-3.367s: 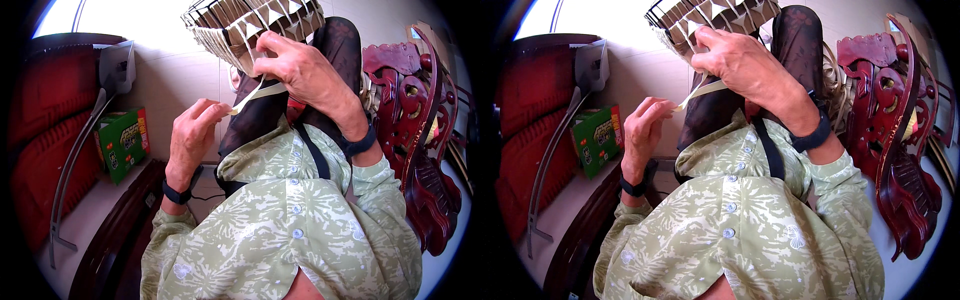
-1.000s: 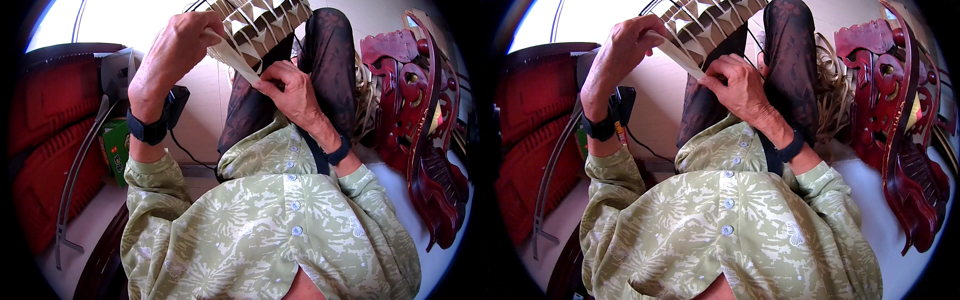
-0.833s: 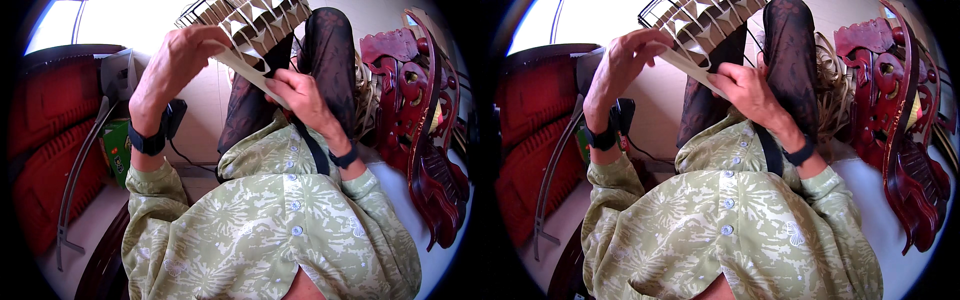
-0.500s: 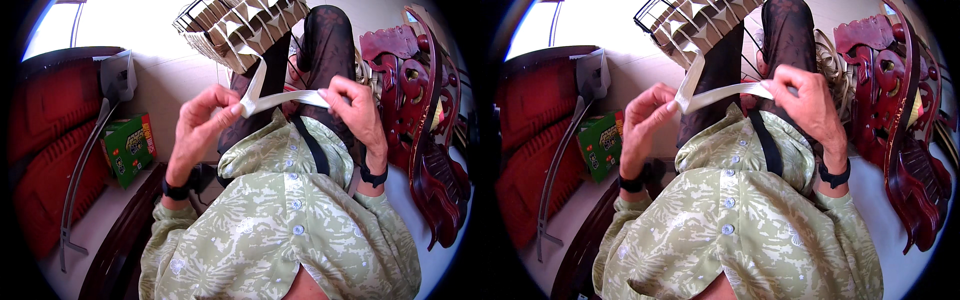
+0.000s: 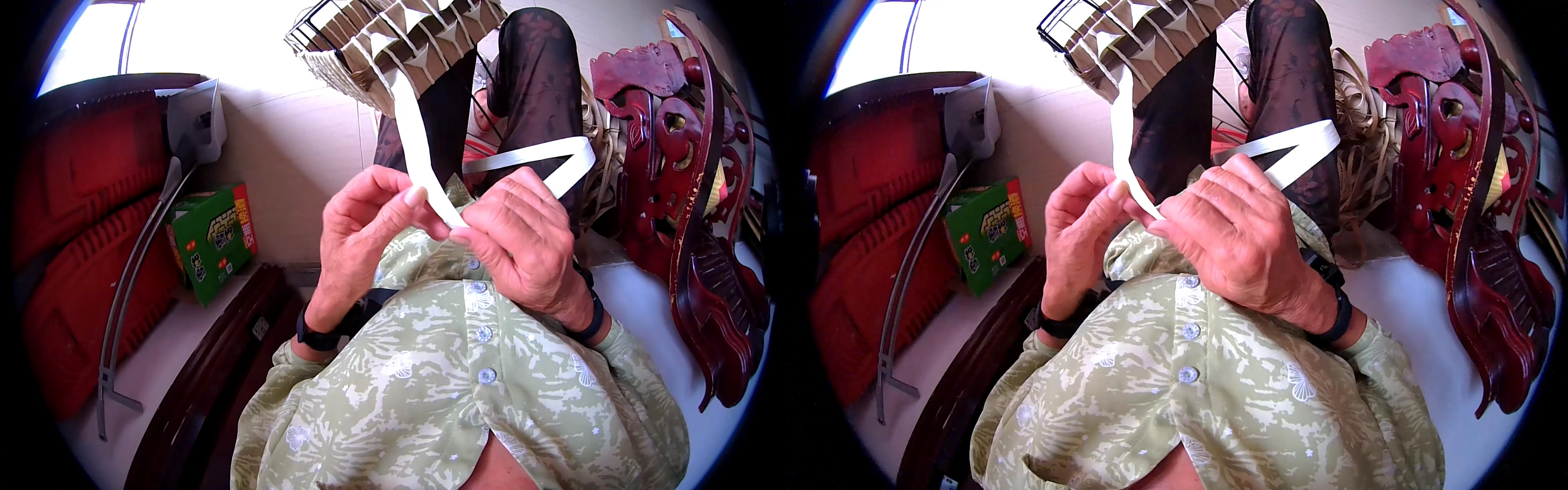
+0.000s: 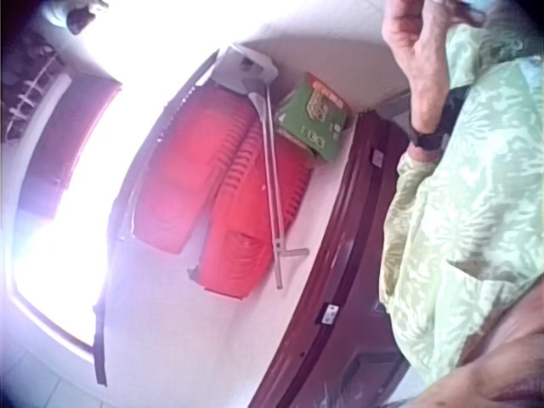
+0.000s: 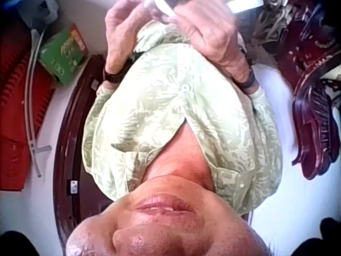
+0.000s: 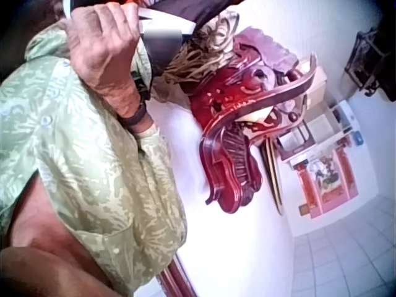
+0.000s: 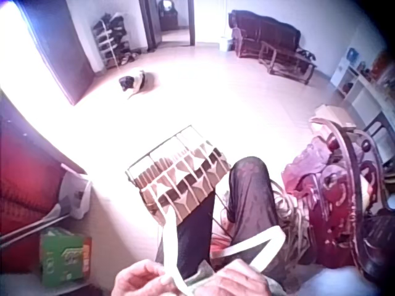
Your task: The person weaves white strips into a cardboard grid structure by hand, threading the strips through pre-cut slots and folding the ends over the frame.
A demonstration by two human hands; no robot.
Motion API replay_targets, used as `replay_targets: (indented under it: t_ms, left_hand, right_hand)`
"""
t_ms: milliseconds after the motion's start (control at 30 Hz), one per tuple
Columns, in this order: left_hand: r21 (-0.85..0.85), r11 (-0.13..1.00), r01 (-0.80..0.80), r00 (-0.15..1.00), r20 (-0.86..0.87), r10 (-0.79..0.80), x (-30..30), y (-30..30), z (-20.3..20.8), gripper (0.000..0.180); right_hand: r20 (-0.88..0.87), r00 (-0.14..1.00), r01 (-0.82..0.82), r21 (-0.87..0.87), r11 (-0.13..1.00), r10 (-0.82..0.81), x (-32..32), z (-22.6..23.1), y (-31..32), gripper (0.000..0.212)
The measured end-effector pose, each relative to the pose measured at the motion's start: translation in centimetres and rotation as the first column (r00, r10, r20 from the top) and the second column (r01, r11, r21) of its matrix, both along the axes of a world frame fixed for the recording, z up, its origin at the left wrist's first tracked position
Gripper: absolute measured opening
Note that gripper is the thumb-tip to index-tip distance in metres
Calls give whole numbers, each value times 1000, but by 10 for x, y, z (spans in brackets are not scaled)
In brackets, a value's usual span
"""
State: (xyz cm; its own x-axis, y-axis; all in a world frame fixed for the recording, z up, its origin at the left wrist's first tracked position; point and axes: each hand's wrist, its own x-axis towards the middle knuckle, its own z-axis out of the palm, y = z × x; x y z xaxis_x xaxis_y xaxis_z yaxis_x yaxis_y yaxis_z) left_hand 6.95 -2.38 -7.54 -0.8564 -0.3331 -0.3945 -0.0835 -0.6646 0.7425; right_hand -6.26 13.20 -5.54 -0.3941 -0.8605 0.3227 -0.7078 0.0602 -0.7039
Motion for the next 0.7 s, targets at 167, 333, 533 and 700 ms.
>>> replay_targets:
  t_ms: [167,333,533,700]
  left_hand:
    - [-963,258,-76,995,-58,78,-7,-14,-12,38]
    - [-992,-103,-78,985,-61,-159,-25,-19,-16,42]
    - [-959,270,-87,995,-70,70,-28,-2,-29,26]
    - [-769,609,-194,974,-75,215,-31,3,-45,24]
  right_hand:
    - [365,931,-54,82,995,21,-5,10,5,12]
    - [804,592,-55,112,992,-58,-7,13,-1,11]
    - [600,760,289,32,957,-249,-20,-33,-42,12]
    - [857,493,243,35,969,-154,-17,-42,-54,14]
